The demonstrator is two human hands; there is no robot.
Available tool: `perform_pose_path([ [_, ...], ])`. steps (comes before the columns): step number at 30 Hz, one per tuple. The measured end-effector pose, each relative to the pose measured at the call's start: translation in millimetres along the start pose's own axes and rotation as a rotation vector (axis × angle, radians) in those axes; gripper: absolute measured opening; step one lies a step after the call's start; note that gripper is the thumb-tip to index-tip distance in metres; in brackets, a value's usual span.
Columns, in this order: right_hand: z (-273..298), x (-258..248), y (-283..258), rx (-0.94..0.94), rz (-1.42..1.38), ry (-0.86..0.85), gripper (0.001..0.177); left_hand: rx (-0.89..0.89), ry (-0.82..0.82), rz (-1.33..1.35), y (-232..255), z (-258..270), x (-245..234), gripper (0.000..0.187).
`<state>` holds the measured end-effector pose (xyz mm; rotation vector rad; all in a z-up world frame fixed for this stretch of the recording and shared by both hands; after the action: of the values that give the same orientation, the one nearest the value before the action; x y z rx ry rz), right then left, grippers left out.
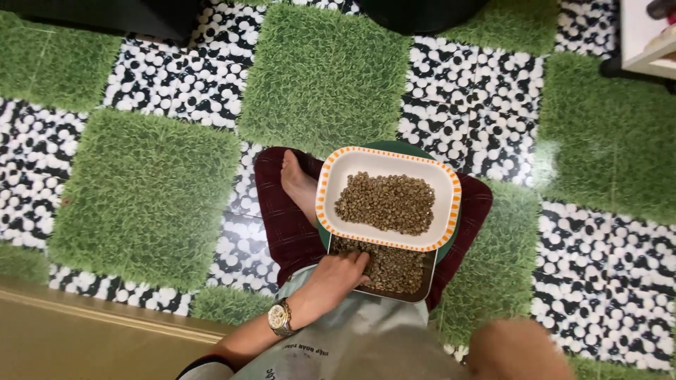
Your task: The person sorts green coffee beans by hand, placing them into a plate and then picking them up and placing them back into the plate, likely to remove defects or foreign material.
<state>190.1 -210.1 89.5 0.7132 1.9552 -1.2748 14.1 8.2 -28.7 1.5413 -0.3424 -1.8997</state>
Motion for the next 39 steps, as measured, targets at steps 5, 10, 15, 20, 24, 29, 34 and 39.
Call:
perform_pose_path([
  [5,-42,71,75,0.436,0.213,-0.307,0.034,0.024,0.094,-0.026,-1,-3,1,0.022],
  [10,-35,124,94,0.479,0.268,-0.351,0.038,0.050,0.097,-0.094,-5,-6,10,0.018],
  [15,-46,138,98,0.434,0.283,-0.391,0.029,0.034,0.024,-0.021,-2,-2,6,0.022],
  [20,-54,136,98,0.473,0.182,-0.369,0.020,0.044,-0.057,0.095,-2,0,7,0.027],
  [24,-52,140,103,0.490,0.137,-0.346,0.018,0.048,-0.019,0.074,-3,-5,9,0.025],
  [29,-50,142,103,0.422,0.159,-0.344,0.018,0.036,-0.013,-0.039,1,-8,7,0.025],
  [34,-54,134,98,0.363,0.141,-0.315,0.013,0.060,0.000,0.002,2,-6,4,0.023],
  [39,-53,132,96,0.328,0.132,-0.290,0.009,0.063,-0.029,0.100,6,-3,-4,0.014],
])
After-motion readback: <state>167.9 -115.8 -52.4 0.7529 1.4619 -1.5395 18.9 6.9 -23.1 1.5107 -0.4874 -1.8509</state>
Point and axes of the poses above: each hand's wrist, its own z-axis away from the middle knuckle, its own x-axis out of the palm, y = z × x, the point moved 2 cm from there along -z, towards the middle knuckle, and after that the axes turned 9 degrees about -y, right-handed, at the moved point
